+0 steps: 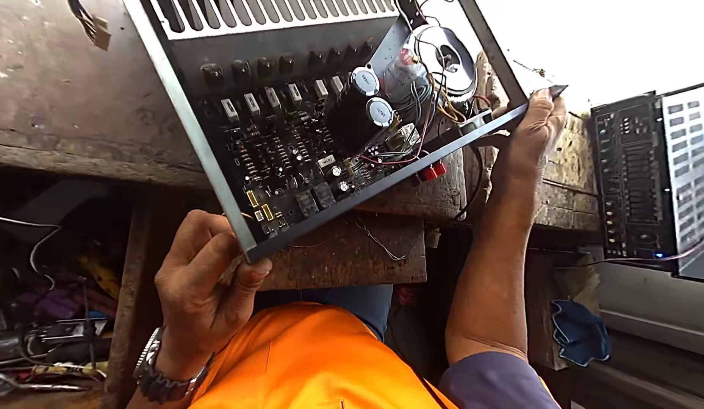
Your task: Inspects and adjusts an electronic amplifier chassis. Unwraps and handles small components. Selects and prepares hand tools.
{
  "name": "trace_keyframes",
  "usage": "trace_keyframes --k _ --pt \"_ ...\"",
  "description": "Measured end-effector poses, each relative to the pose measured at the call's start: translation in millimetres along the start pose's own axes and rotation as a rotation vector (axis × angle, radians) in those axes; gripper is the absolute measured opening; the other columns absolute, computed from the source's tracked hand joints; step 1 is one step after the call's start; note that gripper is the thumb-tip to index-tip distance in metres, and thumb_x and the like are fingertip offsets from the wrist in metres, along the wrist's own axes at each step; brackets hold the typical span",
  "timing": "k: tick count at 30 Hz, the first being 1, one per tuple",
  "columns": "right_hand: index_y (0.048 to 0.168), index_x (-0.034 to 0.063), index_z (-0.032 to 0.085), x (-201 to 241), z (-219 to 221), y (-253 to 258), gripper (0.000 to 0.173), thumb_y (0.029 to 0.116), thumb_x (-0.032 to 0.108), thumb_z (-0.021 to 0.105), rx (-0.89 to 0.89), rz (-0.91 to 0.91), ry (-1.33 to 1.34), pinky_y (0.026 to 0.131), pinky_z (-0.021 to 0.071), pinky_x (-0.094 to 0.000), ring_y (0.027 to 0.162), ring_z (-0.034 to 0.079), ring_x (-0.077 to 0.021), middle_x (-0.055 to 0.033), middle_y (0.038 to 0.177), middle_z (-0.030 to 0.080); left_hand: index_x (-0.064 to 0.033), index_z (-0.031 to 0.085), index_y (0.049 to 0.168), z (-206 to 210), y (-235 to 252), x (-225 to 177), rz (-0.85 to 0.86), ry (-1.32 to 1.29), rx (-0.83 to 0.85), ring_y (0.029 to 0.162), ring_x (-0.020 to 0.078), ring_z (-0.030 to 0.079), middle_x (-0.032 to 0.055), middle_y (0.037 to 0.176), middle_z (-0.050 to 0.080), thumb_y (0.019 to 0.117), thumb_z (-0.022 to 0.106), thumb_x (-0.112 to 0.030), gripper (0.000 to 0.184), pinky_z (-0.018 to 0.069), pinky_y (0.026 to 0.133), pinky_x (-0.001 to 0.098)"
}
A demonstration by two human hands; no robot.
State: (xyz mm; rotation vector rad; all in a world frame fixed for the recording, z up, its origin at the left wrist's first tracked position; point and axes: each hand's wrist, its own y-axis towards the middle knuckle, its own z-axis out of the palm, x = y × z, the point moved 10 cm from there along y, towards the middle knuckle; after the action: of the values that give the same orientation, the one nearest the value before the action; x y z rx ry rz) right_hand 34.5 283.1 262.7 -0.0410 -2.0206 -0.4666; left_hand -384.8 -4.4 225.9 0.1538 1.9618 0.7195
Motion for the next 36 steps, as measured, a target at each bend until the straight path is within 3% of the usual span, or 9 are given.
trace_keyframes --k 4,7,10,14,20,25,36 --pt "0.124 0.0068 0.051 9 -12 -26 0.036 0.1132 0.030 0.025 -0.075 -0.025 -0.027 0.068 0.0616 -0.0337 0.076 0.070 -0.0111 0.0003 0.088 0.068 -0.0199 0.069 0.107 -12 -5 6 -0.008 -0.015 0.039 0.101 0.0004 0.056 -0.0057 0.107 0.060 0.1043 0.053 -0.043 0.028 0.0463 0.086 0.0184" --pt "0.128 0.0079 0.047 15 -16 -49 0.039 0.1141 0.033 0.020 -0.031 -0.002 -0.064 0.072 0.0600 -0.0298 0.079 0.068 -0.0067 0.0030 0.092 0.066 -0.0219 0.067 0.108 -17 -5 13 0.010 -0.047 0.075 0.104 0.0002 0.056 -0.0073 0.107 0.059 0.1030 0.054 -0.043 0.025 0.0456 0.089 0.0179" --pt "0.115 0.0101 0.051 19 -17 -44 0.034 0.1129 0.029 0.023 -0.056 -0.044 -0.053 0.069 0.0599 -0.0294 0.074 0.069 -0.0061 0.0065 0.084 0.068 -0.0227 0.066 0.110 -15 -5 15 0.049 -0.056 0.105 0.105 0.0024 0.056 -0.0070 0.106 0.058 0.1019 0.054 -0.042 0.024 0.0444 0.092 0.0204" --pt "0.112 0.0103 0.051 21 -16 -41 0.031 0.1131 0.026 0.024 -0.059 -0.046 -0.011 0.070 0.0602 -0.0257 0.074 0.069 -0.0042 0.0081 0.083 0.069 -0.0181 0.063 0.104 -16 -6 14 0.094 -0.028 0.112 0.104 0.0064 0.056 -0.0035 0.105 0.058 0.1011 0.054 -0.039 0.023 0.0433 0.095 0.0239" --pt "0.109 0.0129 0.051 18 -11 -39 0.029 0.1108 0.024 0.024 -0.006 -0.031 0.072 0.070 0.0595 -0.0234 0.075 0.069 -0.0028 0.0095 0.081 0.068 -0.0152 0.057 0.094 -14 -5 13 0.120 -0.042 0.074 0.097 0.0086 0.056 -0.0006 0.096 0.055 0.1007 0.055 -0.036 0.022 0.0431 0.093 0.0258" --pt "0.097 0.0128 0.056 10 -10 -35 0.041 0.1106 0.021 0.018 -0.013 -0.048 0.135 0.067 0.0569 -0.0223 0.070 0.066 -0.0024 0.0081 0.076 0.068 -0.0171 0.061 0.096 -15 -11 18 0.105 -0.083 0.062 0.101 0.0070 0.056 -0.0028 0.100 0.056 0.0984 0.058 -0.040 0.023 0.0418 0.097 0.0267" --pt "0.099 0.0104 0.058 8 -5 -35 0.047 0.1113 0.023 0.014 -0.030 -0.077 0.194 0.074 0.0550 -0.0221 0.074 0.065 -0.0025 0.0059 0.079 0.068 -0.0175 0.061 0.098 -13 -11 20 0.073 -0.087 0.070 0.100 0.0080 0.056 -0.0018 0.101 0.056 0.1002 0.055 -0.039 0.023 0.0433 0.092 0.0258"
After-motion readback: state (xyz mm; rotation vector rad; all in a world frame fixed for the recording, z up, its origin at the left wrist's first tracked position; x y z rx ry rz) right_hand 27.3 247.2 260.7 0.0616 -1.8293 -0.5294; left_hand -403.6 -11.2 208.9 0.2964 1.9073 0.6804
